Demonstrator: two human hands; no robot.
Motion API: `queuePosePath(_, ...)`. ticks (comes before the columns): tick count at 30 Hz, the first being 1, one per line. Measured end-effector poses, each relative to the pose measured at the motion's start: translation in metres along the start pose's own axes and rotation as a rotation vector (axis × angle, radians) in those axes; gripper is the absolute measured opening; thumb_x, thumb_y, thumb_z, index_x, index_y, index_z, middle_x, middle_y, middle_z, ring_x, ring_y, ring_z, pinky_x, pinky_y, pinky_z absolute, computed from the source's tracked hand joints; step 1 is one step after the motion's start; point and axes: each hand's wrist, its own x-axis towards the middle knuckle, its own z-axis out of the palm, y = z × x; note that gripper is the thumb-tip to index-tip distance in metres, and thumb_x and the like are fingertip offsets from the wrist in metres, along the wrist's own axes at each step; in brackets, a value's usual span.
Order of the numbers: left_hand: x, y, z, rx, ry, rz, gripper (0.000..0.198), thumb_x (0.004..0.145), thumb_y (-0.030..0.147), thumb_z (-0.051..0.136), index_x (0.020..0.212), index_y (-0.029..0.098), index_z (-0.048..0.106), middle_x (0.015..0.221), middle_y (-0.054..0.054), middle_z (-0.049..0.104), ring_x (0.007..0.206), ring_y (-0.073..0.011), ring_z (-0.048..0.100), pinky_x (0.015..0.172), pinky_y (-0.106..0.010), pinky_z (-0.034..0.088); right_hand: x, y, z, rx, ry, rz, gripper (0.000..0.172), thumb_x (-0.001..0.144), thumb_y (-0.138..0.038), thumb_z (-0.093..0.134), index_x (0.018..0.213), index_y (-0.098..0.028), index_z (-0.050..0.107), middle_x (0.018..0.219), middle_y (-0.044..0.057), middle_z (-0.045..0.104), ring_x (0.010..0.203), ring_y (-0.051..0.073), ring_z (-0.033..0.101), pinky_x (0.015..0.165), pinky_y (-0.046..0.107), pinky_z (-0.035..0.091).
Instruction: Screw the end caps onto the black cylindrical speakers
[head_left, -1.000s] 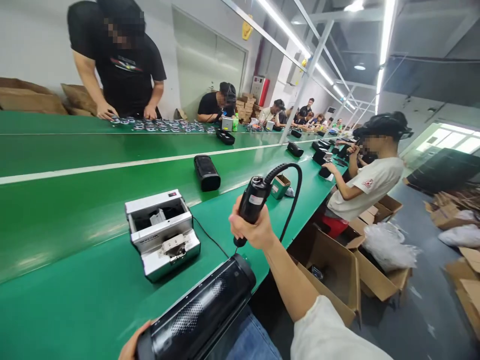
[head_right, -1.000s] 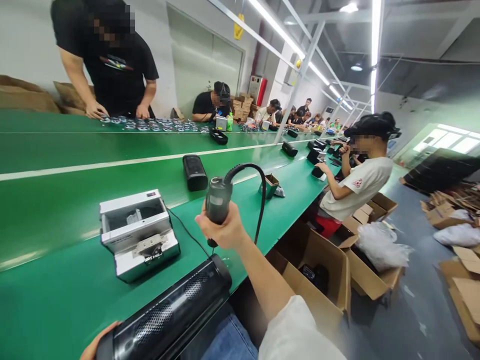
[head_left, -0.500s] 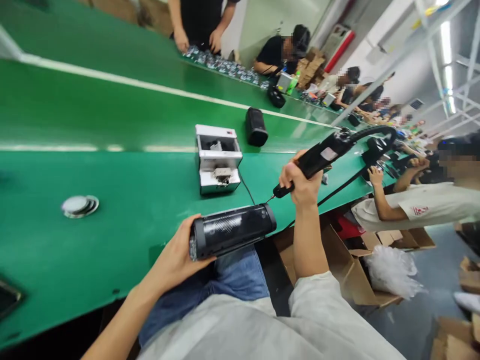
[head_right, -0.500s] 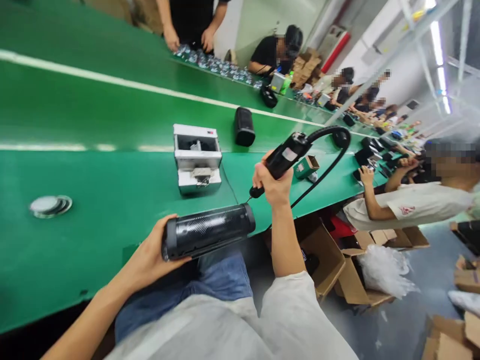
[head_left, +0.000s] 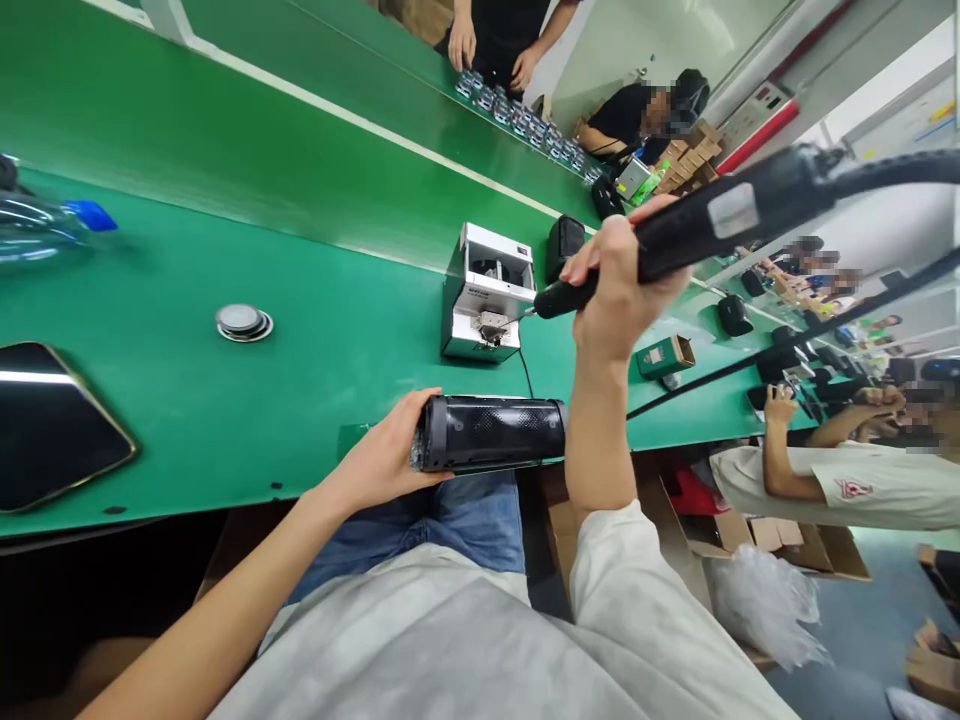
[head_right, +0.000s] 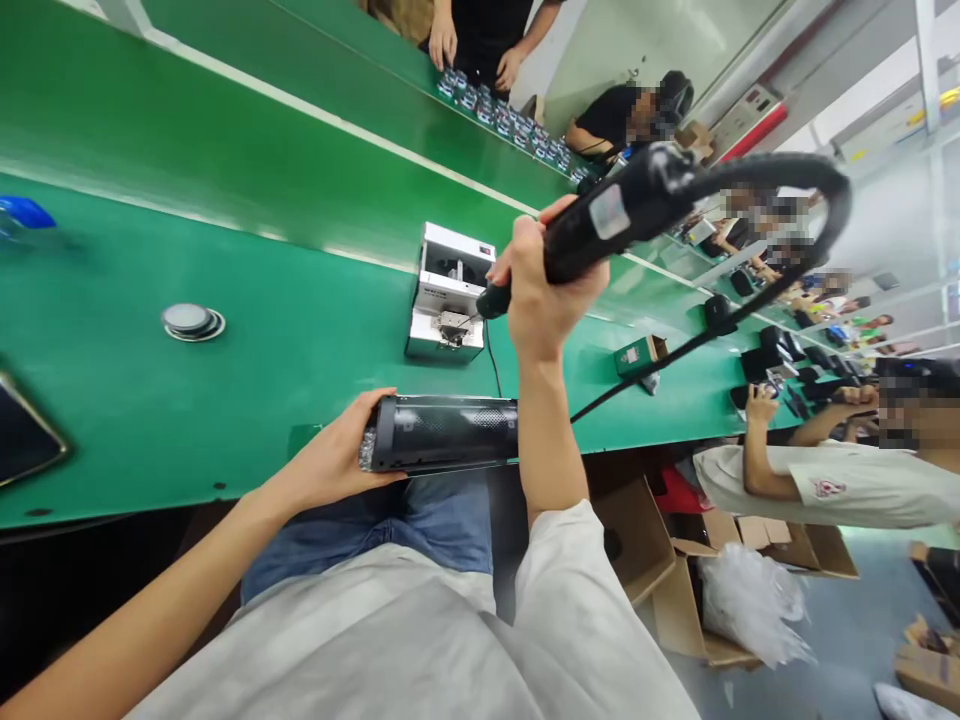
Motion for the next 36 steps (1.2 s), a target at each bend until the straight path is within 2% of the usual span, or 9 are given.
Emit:
queuePosePath(7,0.001,0.002,0.0,0.007,-0.001,0.02,0.108,0.087,0.04,0.096,0.172,0.026,0.031,0.169,-0.021,0.055,0.154,-0.0453,0.063,0.127,-0.061,0.058,-0.001,0.036,0.009,0.058,0.023,0.095,0.027,0.088,-0.039,0.077,0.1,-0.029,0.056,0.06,-0.014,0.046,0.04,0.012,0.045,0.04,0.026,0.037)
queuePosePath(14,0.002,0.0,0.002,-0.006,0.013,0.042,0.112,0.085,0.04,0.099,0.172,0.025,0.031,0.169,-0.022,0.055,0.156,-0.0454,0.062,0.129,-0.06,0.057,-0.003,0.018,0.004,0.058,0.011,0.035,0.027,0.094,-0.041,0.077,0.098,-0.033,0.052,0.059,-0.014,0.038,0.042,0.013,0.035,0.046,0.032,0.032)
queuePosePath(17,0.002,0.0,0.002,-0.005,0.011,0.041,0.113,0.085,0.04,0.099,0.173,0.025,0.031,0.169,-0.021,0.055,0.156,-0.0448,0.062,0.13,-0.06,0.056,-0.001,0.012,0.008,0.035,-0.008,0.049,0.034,0.09,-0.047,0.079,0.097,-0.037,0.047,0.059,-0.015,0.038,0.047,0.014,0.031,0.05,0.036,0.032)
queuePosePath(21,0.002,0.002,0.001,-0.01,0.011,0.033,0.112,0.085,0.041,0.098,0.174,0.025,0.031,0.169,-0.021,0.055,0.156,-0.0447,0.062,0.13,-0.06,0.056,0.002,0.018,0.012,-0.047,-0.017,0.149,0.033,0.08,-0.054,0.072,0.097,-0.04,0.047,0.06,-0.015,0.041,0.051,0.015,0.03,0.052,0.037,0.031)
queuePosePath(26,0.003,0.002,0.001,-0.008,0.022,0.068,0.112,0.086,0.042,0.097,0.175,0.024,0.03,0.169,-0.022,0.055,0.157,-0.0447,0.06,0.132,-0.06,0.053,0.0,0.023,0.005,-0.101,-0.02,0.137,0.032,0.086,-0.054,0.069,0.1,-0.037,0.046,0.064,-0.013,0.035,0.049,0.015,0.032,0.053,0.037,0.032)
queuePosePath(29,0.002,-0.002,0.003,0.011,0.026,0.098,0.119,0.088,0.046,0.098,0.179,0.024,0.025,0.171,-0.024,0.052,0.159,-0.0465,0.058,0.132,-0.062,0.053,-0.006,0.004,-0.005,0.01,0.013,0.129,0.026,0.084,-0.04,0.075,0.096,-0.032,0.054,0.061,-0.013,0.035,0.044,0.012,0.038,0.045,0.032,0.031)
queuePosePath(32,0.002,-0.006,0.007,0.024,0.04,0.139,0.128,0.089,0.051,0.097,0.184,0.023,0.016,0.175,-0.027,0.049,0.16,-0.0504,0.055,0.13,-0.067,0.053,-0.014,-0.042,-0.012,0.166,-0.002,0.148,0.011,0.092,-0.016,0.066,0.098,-0.024,0.064,0.062,-0.012,0.041,0.043,0.008,0.041,0.043,0.024,0.034)
queuePosePath(34,0.002,-0.009,0.009,0.013,0.056,0.183,0.135,0.089,0.054,0.097,0.187,0.022,0.009,0.177,-0.028,0.046,0.161,-0.0516,0.053,0.131,-0.069,0.052,-0.021,-0.082,-0.011,0.239,0.018,0.219,0.029,0.103,-0.004,0.045,0.094,-0.024,0.065,0.061,-0.01,0.039,0.043,0.006,0.04,0.043,0.021,0.033)
queuePosePath(36,0.003,-0.009,0.01,-0.011,0.065,0.221,0.142,0.088,0.054,0.099,0.188,0.022,0.004,0.179,-0.028,0.044,0.163,-0.0508,0.051,0.134,-0.069,0.049,-0.029,-0.122,-0.005,0.27,0.09,0.338,0.052,0.111,-0.003,0.019,0.085,-0.024,0.059,0.061,-0.008,0.031,0.039,0.006,0.034,0.04,0.021,0.029)
